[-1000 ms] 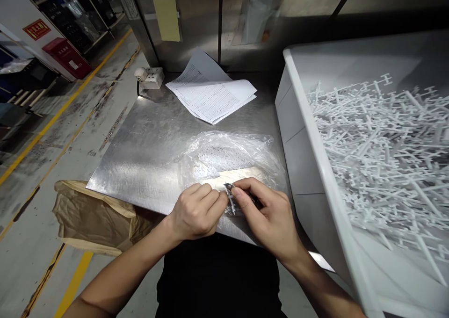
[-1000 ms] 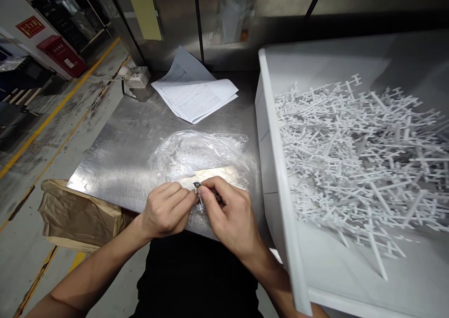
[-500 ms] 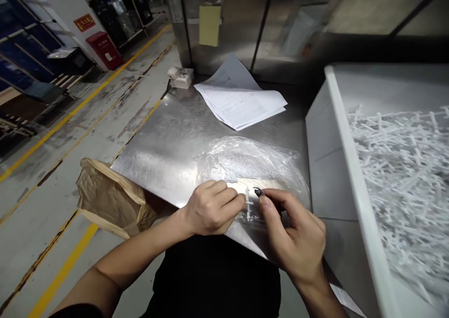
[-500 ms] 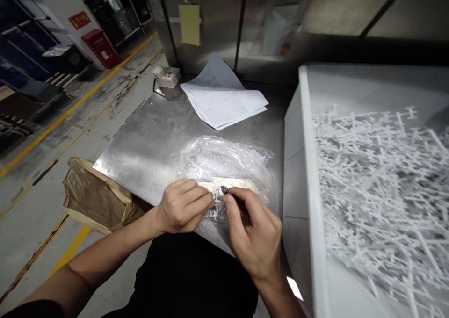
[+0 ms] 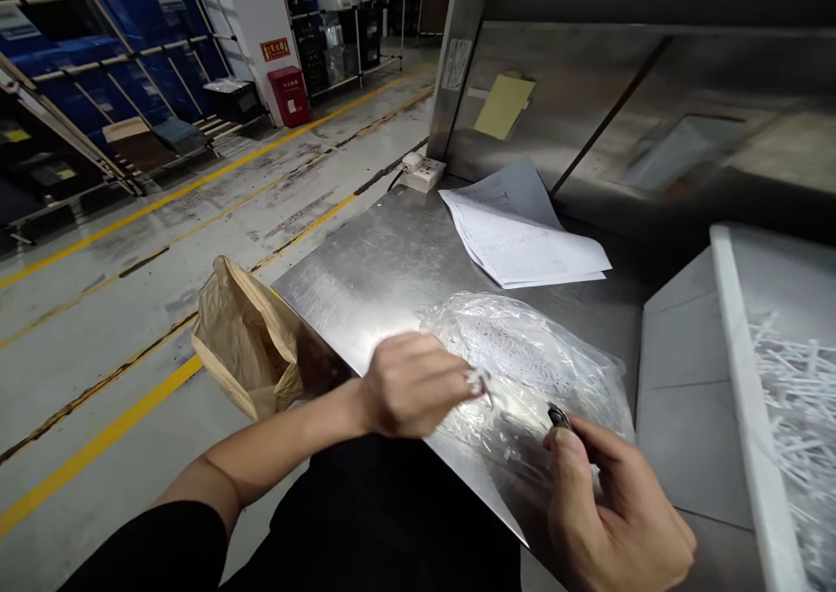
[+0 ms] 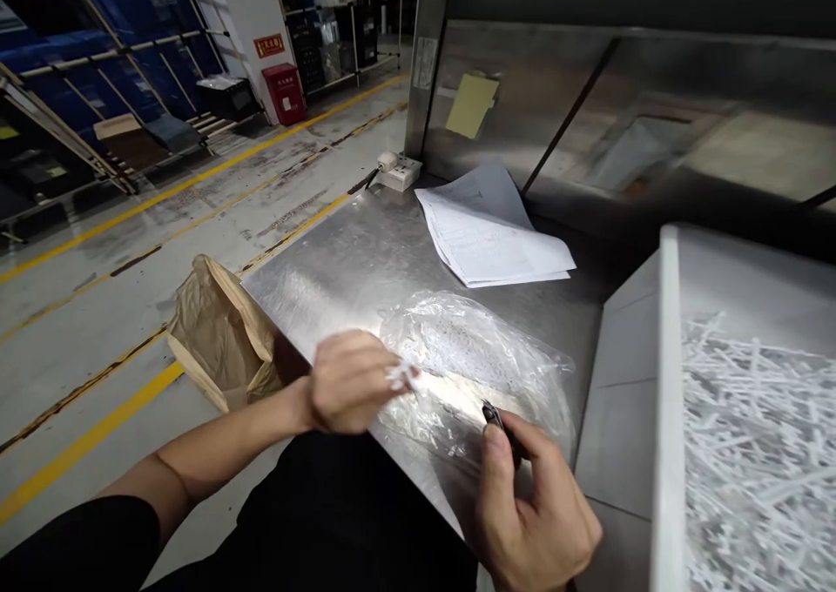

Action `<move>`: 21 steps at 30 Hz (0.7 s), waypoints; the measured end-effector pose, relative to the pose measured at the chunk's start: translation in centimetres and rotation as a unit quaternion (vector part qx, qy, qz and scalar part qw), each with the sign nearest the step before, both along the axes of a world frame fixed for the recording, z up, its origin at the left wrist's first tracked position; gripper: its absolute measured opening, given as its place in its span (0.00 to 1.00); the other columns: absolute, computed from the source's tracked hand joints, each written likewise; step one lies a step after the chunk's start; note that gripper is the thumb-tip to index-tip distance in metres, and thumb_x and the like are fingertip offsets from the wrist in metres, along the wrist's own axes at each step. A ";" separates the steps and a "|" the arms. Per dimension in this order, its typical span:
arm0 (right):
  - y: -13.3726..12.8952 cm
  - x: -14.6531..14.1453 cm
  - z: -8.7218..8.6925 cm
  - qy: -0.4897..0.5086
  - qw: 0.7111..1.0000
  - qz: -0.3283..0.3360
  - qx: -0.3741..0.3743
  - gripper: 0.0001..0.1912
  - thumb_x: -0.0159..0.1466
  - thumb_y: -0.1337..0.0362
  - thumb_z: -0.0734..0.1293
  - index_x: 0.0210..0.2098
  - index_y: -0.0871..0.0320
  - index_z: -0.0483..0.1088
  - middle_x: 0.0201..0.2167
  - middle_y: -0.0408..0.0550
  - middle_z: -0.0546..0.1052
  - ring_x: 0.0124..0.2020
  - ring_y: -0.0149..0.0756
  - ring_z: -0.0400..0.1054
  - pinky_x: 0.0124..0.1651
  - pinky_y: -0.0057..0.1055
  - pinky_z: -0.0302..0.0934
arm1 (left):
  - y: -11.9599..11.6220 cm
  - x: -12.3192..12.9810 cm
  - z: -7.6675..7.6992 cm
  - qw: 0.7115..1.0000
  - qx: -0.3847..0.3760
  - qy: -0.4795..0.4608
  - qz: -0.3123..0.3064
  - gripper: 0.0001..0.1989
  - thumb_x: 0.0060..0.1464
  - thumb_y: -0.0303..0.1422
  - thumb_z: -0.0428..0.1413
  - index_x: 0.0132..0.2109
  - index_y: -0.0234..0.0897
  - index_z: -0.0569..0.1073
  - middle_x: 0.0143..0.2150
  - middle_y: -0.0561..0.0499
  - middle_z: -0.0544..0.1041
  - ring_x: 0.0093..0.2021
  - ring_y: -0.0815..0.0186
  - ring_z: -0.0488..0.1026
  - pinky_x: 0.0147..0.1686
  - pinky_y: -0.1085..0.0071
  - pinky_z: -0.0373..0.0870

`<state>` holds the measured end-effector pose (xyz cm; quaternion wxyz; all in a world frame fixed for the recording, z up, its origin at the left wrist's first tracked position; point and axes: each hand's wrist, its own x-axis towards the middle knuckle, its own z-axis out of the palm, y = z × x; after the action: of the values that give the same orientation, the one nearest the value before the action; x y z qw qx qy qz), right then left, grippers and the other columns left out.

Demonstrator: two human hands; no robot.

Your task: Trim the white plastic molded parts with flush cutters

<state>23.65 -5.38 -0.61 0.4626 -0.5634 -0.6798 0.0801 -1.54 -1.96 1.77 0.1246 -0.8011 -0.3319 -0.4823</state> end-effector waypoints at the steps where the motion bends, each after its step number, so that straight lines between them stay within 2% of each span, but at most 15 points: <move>1: 0.0 0.0 0.0 -0.002 1.000 0.001 -0.003 0.11 0.76 0.57 0.70 0.48 0.58 0.82 0.42 0.53 0.87 0.39 0.46 0.83 0.47 0.40 0.74 | 0.7 -1.7 0.9 0.999 0.010 -0.029 0.022 0.05 0.72 0.29 0.58 0.46 0.40 0.79 0.39 0.51 0.86 0.38 0.67 0.80 0.40 0.67 0.74; 3: 0.1 -0.1 0.0 -0.010 1.000 0.008 0.003 0.11 0.76 0.57 0.70 0.48 0.57 0.82 0.41 0.52 0.87 0.36 0.45 0.82 0.44 0.39 0.74 | 3.7 -6.0 2.5 0.991 -0.022 -0.099 0.091 0.05 0.71 0.31 0.59 0.48 0.41 0.81 0.41 0.51 0.86 0.40 0.66 0.80 0.46 0.65 0.75; 5: 0.3 -0.3 0.0 -0.021 0.999 0.023 0.022 0.11 0.76 0.57 0.70 0.47 0.57 0.82 0.40 0.51 0.87 0.34 0.43 0.82 0.41 0.37 0.73 | 8.4 -10.8 3.6 0.968 -0.114 -0.161 0.157 0.06 0.68 0.34 0.62 0.45 0.38 0.82 0.41 0.50 0.86 0.39 0.66 0.78 0.44 0.68 0.73; 8: 0.6 -0.5 0.0 -0.031 0.997 0.046 0.043 0.10 0.76 0.58 0.70 0.47 0.57 0.82 0.39 0.50 0.87 0.34 0.42 0.82 0.42 0.36 0.73 | 16.8 -17.0 3.8 0.895 -0.316 -0.223 0.222 0.04 0.59 0.31 0.65 0.41 0.36 0.83 0.39 0.49 0.85 0.40 0.64 0.79 0.44 0.71 0.71; 10: 0.7 -0.5 0.0 -0.037 0.997 0.048 0.049 0.10 0.76 0.58 0.70 0.47 0.57 0.82 0.39 0.50 0.87 0.35 0.43 0.83 0.43 0.36 0.74 | 21.3 -19.6 3.3 0.875 -0.355 -0.221 0.245 0.02 0.55 0.30 0.66 0.37 0.35 0.83 0.35 0.48 0.84 0.39 0.62 0.78 0.44 0.70 0.70; 12: 0.9 -0.4 -0.1 -0.043 0.997 0.034 0.051 0.12 0.76 0.56 0.70 0.47 0.57 0.82 0.39 0.49 0.88 0.35 0.43 0.83 0.42 0.36 0.73 | 24.3 -20.9 2.3 0.864 -0.367 -0.225 0.262 0.03 0.55 0.30 0.67 0.34 0.36 0.82 0.33 0.48 0.83 0.37 0.63 0.76 0.44 0.69 0.69; 14: 1.0 -0.3 -0.1 -0.050 0.997 0.019 0.048 0.13 0.76 0.54 0.70 0.46 0.57 0.82 0.38 0.49 0.88 0.34 0.43 0.83 0.40 0.36 0.73 | 26.0 -21.3 1.1 0.854 -0.376 -0.232 0.274 0.04 0.53 0.31 0.68 0.32 0.37 0.81 0.32 0.49 0.83 0.37 0.63 0.75 0.44 0.69 0.68; 21: 1.2 -0.3 -0.1 -0.065 0.996 0.031 0.050 0.14 0.76 0.52 0.69 0.45 0.55 0.81 0.38 0.49 0.88 0.35 0.45 0.84 0.39 0.37 0.73 | 28.7 -20.9 -2.8 0.846 -0.396 -0.251 0.256 0.09 0.46 0.34 0.73 0.33 0.39 0.81 0.34 0.52 0.83 0.36 0.65 0.74 0.42 0.71 0.67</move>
<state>23.36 -4.15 -0.74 0.4418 -0.5225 -0.7289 0.0235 -22.45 26.71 -1.01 -0.1712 -0.5208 -0.7078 -0.4455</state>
